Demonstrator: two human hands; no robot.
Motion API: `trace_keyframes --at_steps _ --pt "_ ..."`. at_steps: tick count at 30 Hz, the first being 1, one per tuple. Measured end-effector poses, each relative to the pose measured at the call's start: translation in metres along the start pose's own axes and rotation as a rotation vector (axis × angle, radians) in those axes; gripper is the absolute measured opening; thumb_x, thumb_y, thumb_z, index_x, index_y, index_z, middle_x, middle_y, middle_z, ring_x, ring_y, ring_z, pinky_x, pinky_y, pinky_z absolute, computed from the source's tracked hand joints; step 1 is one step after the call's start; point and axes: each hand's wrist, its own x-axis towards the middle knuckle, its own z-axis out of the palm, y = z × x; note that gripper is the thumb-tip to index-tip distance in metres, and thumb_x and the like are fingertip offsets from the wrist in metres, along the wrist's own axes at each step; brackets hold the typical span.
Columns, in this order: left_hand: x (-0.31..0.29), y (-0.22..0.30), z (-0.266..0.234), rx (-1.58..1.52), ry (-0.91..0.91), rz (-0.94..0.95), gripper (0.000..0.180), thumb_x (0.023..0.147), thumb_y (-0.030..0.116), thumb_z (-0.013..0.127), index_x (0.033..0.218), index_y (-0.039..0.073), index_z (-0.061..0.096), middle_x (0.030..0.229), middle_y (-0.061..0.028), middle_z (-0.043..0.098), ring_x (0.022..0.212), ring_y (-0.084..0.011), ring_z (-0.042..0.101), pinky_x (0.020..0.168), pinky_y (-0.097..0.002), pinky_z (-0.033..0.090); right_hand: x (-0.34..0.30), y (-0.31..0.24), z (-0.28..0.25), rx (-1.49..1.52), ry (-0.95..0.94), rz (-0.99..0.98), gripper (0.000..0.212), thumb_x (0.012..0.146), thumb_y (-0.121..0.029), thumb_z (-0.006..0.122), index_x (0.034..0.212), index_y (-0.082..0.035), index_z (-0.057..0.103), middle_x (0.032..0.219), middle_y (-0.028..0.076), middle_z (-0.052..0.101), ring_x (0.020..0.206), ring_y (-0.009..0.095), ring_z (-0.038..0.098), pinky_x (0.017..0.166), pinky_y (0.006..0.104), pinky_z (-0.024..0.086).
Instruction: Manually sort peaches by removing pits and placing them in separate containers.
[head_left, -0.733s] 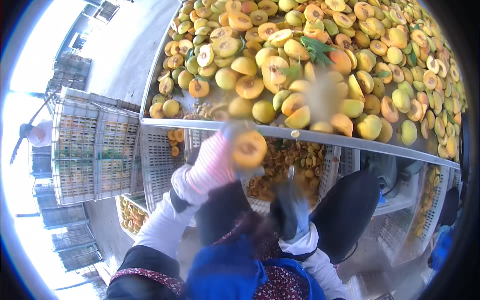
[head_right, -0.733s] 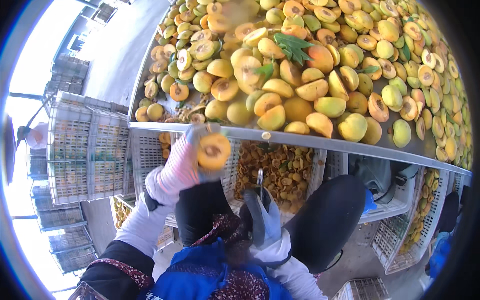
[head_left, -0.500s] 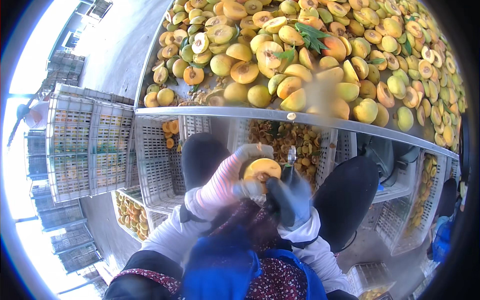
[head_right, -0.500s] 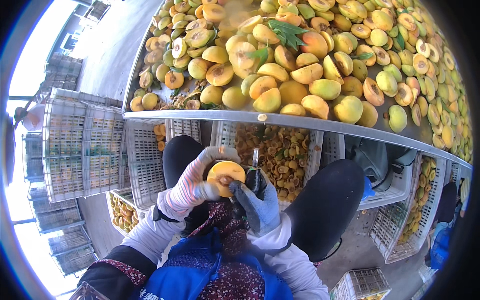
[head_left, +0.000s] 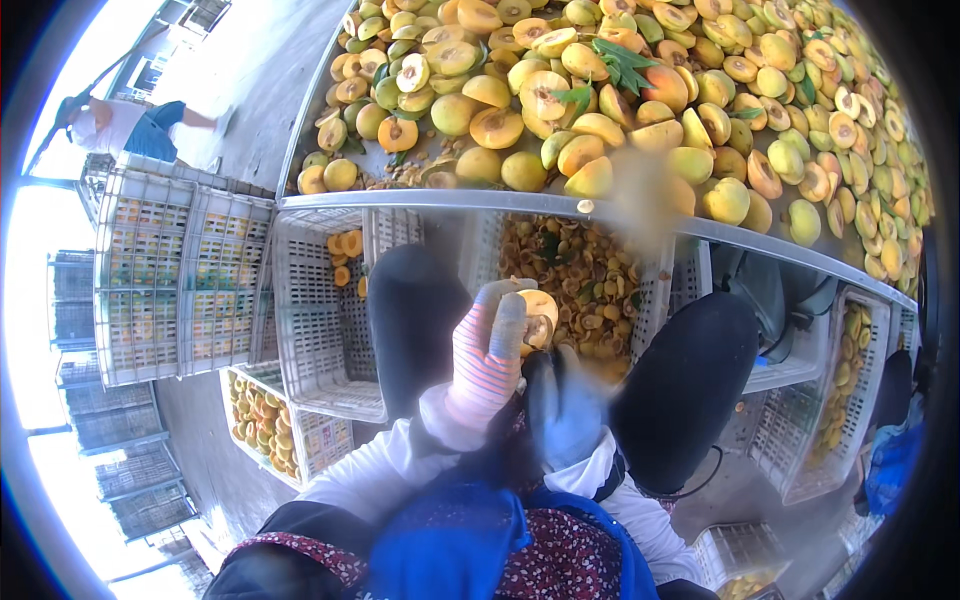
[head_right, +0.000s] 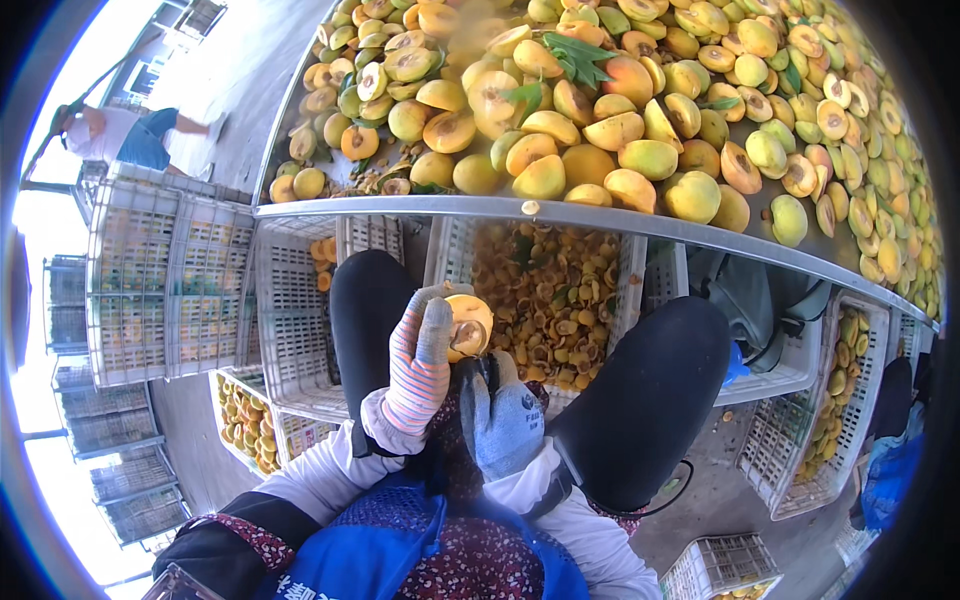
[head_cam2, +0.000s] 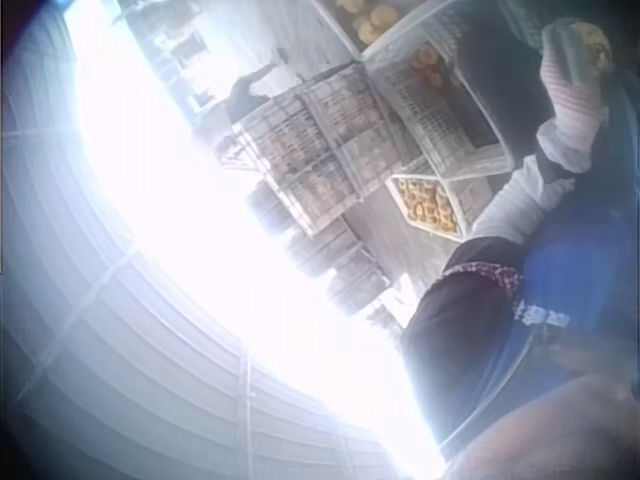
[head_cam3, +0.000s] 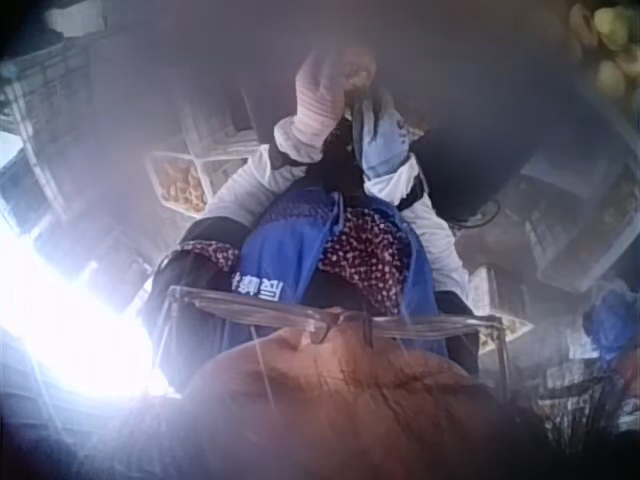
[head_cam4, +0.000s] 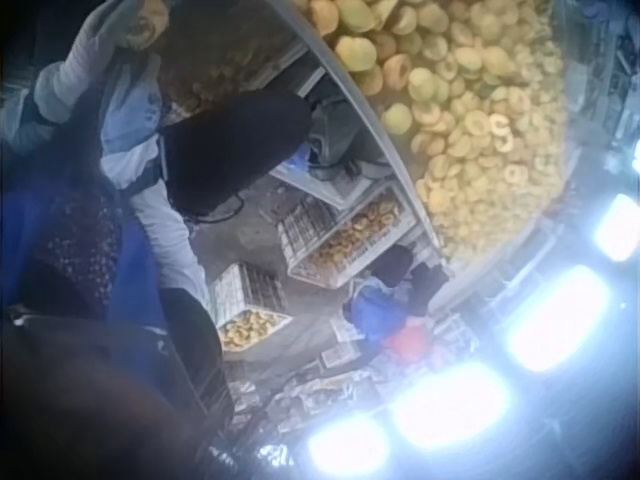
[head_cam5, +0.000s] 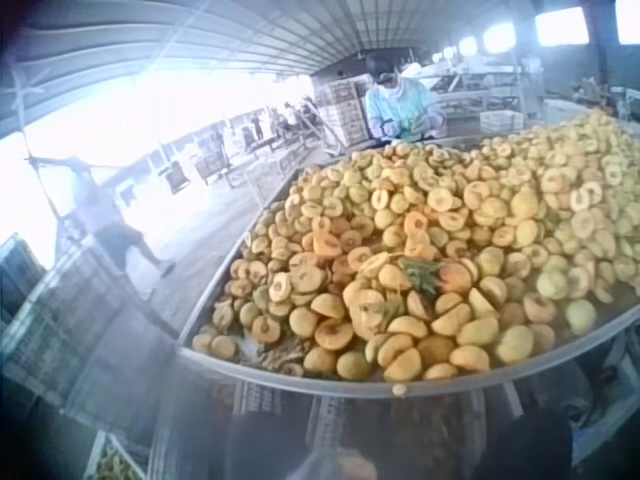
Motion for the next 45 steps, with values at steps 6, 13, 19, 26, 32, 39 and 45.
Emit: trace_keyframes --at_steps 6,13,19,26,32,39,45 --pt "-0.009 -0.013 0.002 0.121 0.022 0.118 0.023 0.095 0.018 0.051 0.105 -0.001 0.058 0.09 -0.0087 0.064 0.083 -0.0118 0.058 0.075 -0.0256 0.047 -0.005 -0.001 0.0 0.371 0.072 0.089 0.025 0.095 -0.02 0.048 0.107 0.001 0.054 0.083 0.019 0.061 0.071 0.034 0.059 0.06 0.0405 0.046" --pt "-0.016 -0.009 0.002 0.149 0.001 0.112 0.031 0.097 0.026 0.047 0.112 0.0 0.055 0.098 -0.0066 0.062 0.09 -0.0109 0.057 0.081 -0.025 0.046 -0.01 -0.009 0.001 0.338 0.095 0.142 0.024 0.09 -0.013 0.049 0.107 0.003 0.053 0.088 0.021 0.059 0.074 0.036 0.059 0.064 0.0392 0.048" --pt "-0.02 -0.012 0.007 0.219 0.043 0.207 0.027 0.096 0.021 0.048 0.112 0.0 0.054 0.096 -0.0081 0.062 0.087 -0.0116 0.057 0.079 -0.0251 0.046 -0.015 -0.006 0.005 0.105 0.17 -0.042 0.031 0.082 -0.001 0.053 0.112 0.006 0.052 0.106 0.026 0.056 0.089 0.037 0.06 0.073 0.0372 0.052" --pt "-0.011 -0.007 0.009 0.176 -0.034 0.13 0.018 0.094 0.013 0.053 0.104 -0.001 0.057 0.085 -0.0061 0.063 0.072 -0.0093 0.055 0.068 -0.0231 0.047 -0.015 0.0 -0.008 0.279 0.002 0.071 0.026 0.096 -0.015 0.046 0.115 0.003 0.048 0.096 0.012 0.058 0.085 0.02 0.058 0.075 0.0278 0.047" --pt "0.002 -0.001 0.002 0.251 -0.282 0.09 0.018 0.094 0.016 0.054 0.103 0.001 0.058 0.08 -0.002 0.063 0.068 -0.0077 0.055 0.063 -0.0204 0.046 -0.01 0.005 -0.032 1.254 -0.459 0.699 0.035 0.098 -0.034 0.04 0.114 -0.005 0.052 0.076 0.004 0.052 0.059 0.011 0.049 0.051 0.0226 0.041" --pt "0.009 0.003 0.001 -0.239 -0.376 -0.414 0.028 0.093 0.03 0.055 0.103 0.004 0.06 0.085 -0.0031 0.063 0.075 -0.0087 0.057 0.071 -0.0185 0.045 0.001 0.013 -0.005 3.091 -0.935 0.668 0.051 0.097 -0.051 0.033 0.106 -0.006 0.053 0.062 0.0 0.04 0.045 0.007 0.039 0.037 0.0204 0.033" --pt "-0.005 0.008 -0.004 -0.269 -0.124 -0.485 0.035 0.093 0.035 0.054 0.104 0.003 0.062 0.088 -0.0042 0.064 0.076 -0.009 0.058 0.07 -0.0225 0.047 -0.003 0.01 0.004 3.085 -1.016 0.755 0.05 0.097 -0.05 0.035 0.108 -0.004 0.053 0.06 0.0 0.041 0.042 0.007 0.038 0.035 0.0185 0.033"
